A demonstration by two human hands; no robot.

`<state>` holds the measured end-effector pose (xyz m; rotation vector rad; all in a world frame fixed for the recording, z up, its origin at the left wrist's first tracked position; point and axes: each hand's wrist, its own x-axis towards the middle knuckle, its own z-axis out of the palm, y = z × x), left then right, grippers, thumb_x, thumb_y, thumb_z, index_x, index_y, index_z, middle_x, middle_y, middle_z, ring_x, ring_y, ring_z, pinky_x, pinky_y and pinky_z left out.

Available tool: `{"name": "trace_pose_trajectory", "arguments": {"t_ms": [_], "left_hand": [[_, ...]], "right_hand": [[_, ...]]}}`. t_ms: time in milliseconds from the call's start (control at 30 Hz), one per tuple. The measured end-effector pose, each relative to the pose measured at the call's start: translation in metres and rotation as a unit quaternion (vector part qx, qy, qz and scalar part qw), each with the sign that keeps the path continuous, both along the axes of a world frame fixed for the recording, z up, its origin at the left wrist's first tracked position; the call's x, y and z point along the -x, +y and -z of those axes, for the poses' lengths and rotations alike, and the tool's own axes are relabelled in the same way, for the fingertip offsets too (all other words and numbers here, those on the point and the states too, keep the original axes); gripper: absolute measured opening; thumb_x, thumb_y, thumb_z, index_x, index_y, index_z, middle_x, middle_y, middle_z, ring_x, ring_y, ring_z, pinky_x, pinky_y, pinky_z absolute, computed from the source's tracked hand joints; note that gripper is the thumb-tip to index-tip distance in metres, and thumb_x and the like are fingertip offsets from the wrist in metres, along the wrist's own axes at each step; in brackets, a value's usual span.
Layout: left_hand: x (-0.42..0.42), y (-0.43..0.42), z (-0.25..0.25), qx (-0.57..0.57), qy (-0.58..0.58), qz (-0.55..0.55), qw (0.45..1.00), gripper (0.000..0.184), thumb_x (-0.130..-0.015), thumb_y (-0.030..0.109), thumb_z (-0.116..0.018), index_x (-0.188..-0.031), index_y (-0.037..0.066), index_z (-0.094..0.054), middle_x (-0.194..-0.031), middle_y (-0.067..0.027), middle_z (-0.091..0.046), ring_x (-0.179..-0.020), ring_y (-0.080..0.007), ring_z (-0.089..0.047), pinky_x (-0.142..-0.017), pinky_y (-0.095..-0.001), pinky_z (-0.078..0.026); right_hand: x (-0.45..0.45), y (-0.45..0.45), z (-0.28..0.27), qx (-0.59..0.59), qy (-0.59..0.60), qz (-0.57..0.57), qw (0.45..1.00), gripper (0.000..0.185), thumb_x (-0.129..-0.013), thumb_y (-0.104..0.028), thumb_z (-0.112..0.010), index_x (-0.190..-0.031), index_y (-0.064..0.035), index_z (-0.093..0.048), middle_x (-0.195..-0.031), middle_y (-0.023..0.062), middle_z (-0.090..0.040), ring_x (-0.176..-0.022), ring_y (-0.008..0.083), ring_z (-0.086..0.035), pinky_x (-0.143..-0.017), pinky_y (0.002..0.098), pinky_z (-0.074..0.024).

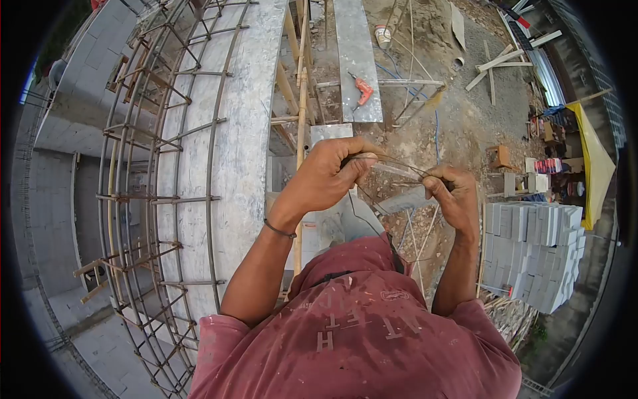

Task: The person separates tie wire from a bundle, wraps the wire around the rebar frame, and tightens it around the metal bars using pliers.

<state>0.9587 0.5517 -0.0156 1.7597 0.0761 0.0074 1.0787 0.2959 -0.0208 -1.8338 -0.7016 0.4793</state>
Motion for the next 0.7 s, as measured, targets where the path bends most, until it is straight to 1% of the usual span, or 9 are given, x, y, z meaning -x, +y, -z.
{"name": "trace_pose_trajectory", "arguments": {"t_ms": [67, 167, 233, 300, 367, 400, 533, 600, 700], "left_hand": [[-0.012, 0.018, -0.009, 0.072, 0.005, 0.000, 0.997, 0.023, -0.098, 0.013, -0.063, -0.117, 0.001, -0.068, -0.075, 0.0010, -0.063, -0.066, -0.0055, -0.057, -0.060, -0.0240, -0.047], [-0.026, 0.042, -0.022, 0.082, 0.035, -0.010, 0.996, 0.023, -0.098, 0.011, -0.064, -0.116, -0.002, -0.068, -0.078, -0.0001, -0.064, -0.068, -0.0068, -0.057, -0.064, -0.0235, -0.049], [-0.038, 0.056, -0.022, 0.064, 0.014, -0.003, 0.998, 0.024, -0.097, 0.012, -0.065, -0.116, -0.003, -0.068, -0.081, -0.0018, -0.065, -0.072, -0.0076, -0.058, -0.068, -0.0238, -0.050], [-0.047, 0.068, -0.021, 0.079, 0.061, -0.015, 0.995, 0.024, -0.097, 0.011, -0.066, -0.116, -0.002, -0.068, -0.086, -0.0040, -0.067, -0.075, -0.0084, -0.059, -0.070, -0.0250, -0.051], [-0.058, 0.079, -0.010, 0.095, 0.066, -0.021, 0.993, 0.026, -0.098, 0.016, -0.066, -0.117, -0.002, -0.068, -0.085, -0.0047, -0.067, -0.076, -0.0097, -0.059, -0.069, -0.0266, -0.050], [-0.062, 0.084, -0.007, 0.101, 0.070, -0.048, 0.991, 0.028, -0.099, 0.020, -0.064, -0.115, -0.002, -0.069, -0.084, -0.0045, -0.067, -0.074, -0.0101, -0.058, -0.070, -0.0275, -0.051], [-0.082, 0.109, -0.002, 0.105, 0.046, -0.099, 0.988, 0.035, -0.101, 0.030, -0.060, -0.105, -0.004, -0.069, -0.077, -0.0041, -0.064, -0.069, -0.0113, -0.056, -0.071, -0.0300, -0.052], [-0.096, 0.122, 0.004, 0.118, 0.014, -0.121, 0.986, 0.035, -0.102, 0.030, -0.060, -0.102, -0.004, -0.069, -0.076, -0.0043, -0.063, -0.068, -0.0112, -0.056, -0.071, -0.0302, -0.052], [-0.109, 0.134, 0.009, 0.131, -0.028, -0.165, 0.977, 0.036, -0.102, 0.031, -0.059, -0.096, -0.003, -0.068, -0.072, -0.0045, -0.062, -0.067, -0.0114, -0.056, -0.071, -0.0311, -0.052]], "right_hand": [[-0.012, 0.016, 0.002, 0.000, 0.005, -0.004, 1.000, 0.017, -0.091, -0.015, -0.074, -0.089, 0.0013, -0.071, -0.069, 0.0023, -0.061, -0.061, 0.0087, -0.054, -0.055, 0.0256, -0.0413], [-0.041, 0.036, 0.006, 0.007, -0.022, -0.005, 1.000, 0.016, -0.090, -0.014, -0.074, -0.090, 0.0017, -0.071, -0.070, 0.0025, -0.062, -0.064, 0.0084, -0.054, -0.057, 0.0253, -0.0423], [-0.062, 0.047, 0.007, 0.018, 0.001, 0.003, 1.000, 0.015, -0.089, -0.013, -0.075, -0.091, 0.0019, -0.072, -0.072, 0.0031, -0.064, -0.066, 0.0087, -0.056, -0.059, 0.0260, -0.0439], [-0.088, 0.057, 0.019, -0.001, -0.030, 0.003, 1.000, 0.014, -0.087, -0.011, -0.076, -0.092, 0.0013, -0.073, -0.074, 0.0048, -0.067, -0.067, 0.0102, -0.057, -0.061, 0.0267, -0.0453], [-0.111, 0.065, 0.024, 0.007, -0.038, -0.005, 0.999, 0.013, -0.085, -0.010, -0.077, -0.092, 0.0007, -0.074, -0.076, 0.0071, -0.069, -0.068, 0.0114, -0.059, -0.062, 0.0270, -0.0464], [-0.120, 0.069, 0.025, 0.011, -0.047, -0.005, 0.999, 0.014, -0.083, -0.009, -0.078, -0.093, 0.0002, -0.074, -0.078, 0.0093, -0.070, -0.067, 0.0153, -0.062, -0.064, 0.0290, -0.0479], [-0.153, 0.083, 0.022, 0.002, -0.057, -0.029, 0.998, 0.018, -0.083, -0.015, -0.079, -0.094, -0.0005, -0.074, -0.077, 0.0082, -0.069, -0.070, 0.0151, -0.062, -0.065, 0.0299, -0.0477], [-0.167, 0.090, 0.021, 0.023, -0.095, -0.049, 0.994, 0.012, -0.082, -0.005, -0.074, -0.092, -0.0003, -0.073, -0.083, 0.0134, -0.071, -0.072, 0.0275, -0.068, -0.068, 0.0348, -0.0513], [-0.187, 0.096, 0.013, 0.088, -0.133, -0.050, 0.986, 0.011, -0.082, -0.003, -0.073, -0.092, -0.0001, -0.073, -0.082, 0.0148, -0.071, -0.073, 0.0291, -0.069, -0.067, 0.0353, -0.0517]]}}
